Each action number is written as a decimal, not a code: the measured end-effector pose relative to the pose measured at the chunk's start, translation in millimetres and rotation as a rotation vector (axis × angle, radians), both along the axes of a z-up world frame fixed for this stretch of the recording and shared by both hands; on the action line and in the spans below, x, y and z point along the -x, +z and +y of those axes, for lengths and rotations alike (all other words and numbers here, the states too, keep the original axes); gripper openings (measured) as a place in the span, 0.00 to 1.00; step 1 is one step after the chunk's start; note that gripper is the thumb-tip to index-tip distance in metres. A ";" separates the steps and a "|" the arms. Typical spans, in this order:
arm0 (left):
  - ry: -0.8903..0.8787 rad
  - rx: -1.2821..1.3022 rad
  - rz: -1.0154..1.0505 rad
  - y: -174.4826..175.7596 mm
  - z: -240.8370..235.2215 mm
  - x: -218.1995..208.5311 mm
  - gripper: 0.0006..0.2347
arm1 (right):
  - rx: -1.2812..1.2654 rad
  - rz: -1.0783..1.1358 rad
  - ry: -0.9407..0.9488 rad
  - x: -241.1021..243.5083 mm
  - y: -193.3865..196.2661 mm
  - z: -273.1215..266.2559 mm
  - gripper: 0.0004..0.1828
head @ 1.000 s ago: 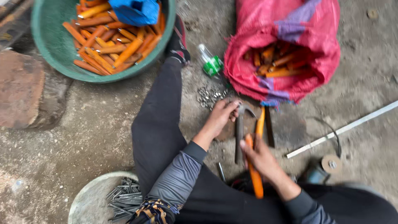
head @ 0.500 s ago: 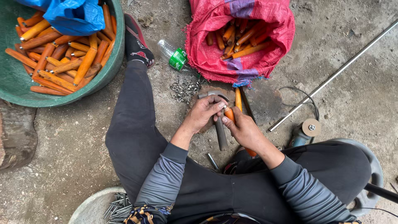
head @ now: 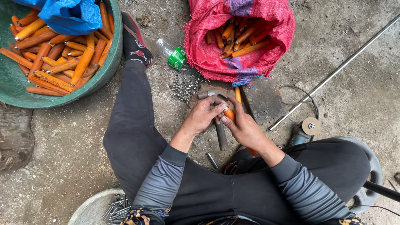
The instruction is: The person sits on the ground and repeatedly inserts metal ferrules into orange wooden hammer handles, then uses a hammer to drive the ferrules onto the handles. Completed handles are placed into a green basin.
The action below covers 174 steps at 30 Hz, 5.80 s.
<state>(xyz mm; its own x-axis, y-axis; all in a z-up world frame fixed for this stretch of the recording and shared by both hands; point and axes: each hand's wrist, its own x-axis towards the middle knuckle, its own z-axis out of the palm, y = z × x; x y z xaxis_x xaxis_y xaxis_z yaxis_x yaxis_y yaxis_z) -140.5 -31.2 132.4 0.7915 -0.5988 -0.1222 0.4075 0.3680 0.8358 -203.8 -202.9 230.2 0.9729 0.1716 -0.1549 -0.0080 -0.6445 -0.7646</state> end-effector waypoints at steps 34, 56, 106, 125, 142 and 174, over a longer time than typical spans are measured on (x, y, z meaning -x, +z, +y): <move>0.459 -0.368 -0.618 -52.8 -2.1 -26.7 0.13 | 0.013 0.336 -0.502 -7.3 -58.5 -1.0 0.24; 0.389 -0.523 -0.535 -81.2 -9.7 -29.5 0.10 | 0.286 0.056 -0.254 33.5 46.7 10.7 0.23; 0.274 -0.318 -0.629 -53.3 -36.7 -34.3 0.16 | 0.008 -0.119 -0.306 47.2 86.7 3.4 0.11; 0.074 -0.540 -0.530 -68.9 -46.1 -31.5 0.12 | 0.304 0.012 -0.373 45.0 35.6 -14.7 0.20; 0.206 -0.263 -0.695 -79.4 -54.9 -43.1 0.13 | 0.541 -0.220 -0.205 34.2 24.6 -3.4 0.22; 0.221 -0.149 -0.607 -56.9 -47.9 -43.2 0.15 | -0.323 0.209 -0.583 28.6 -2.9 -20.6 0.17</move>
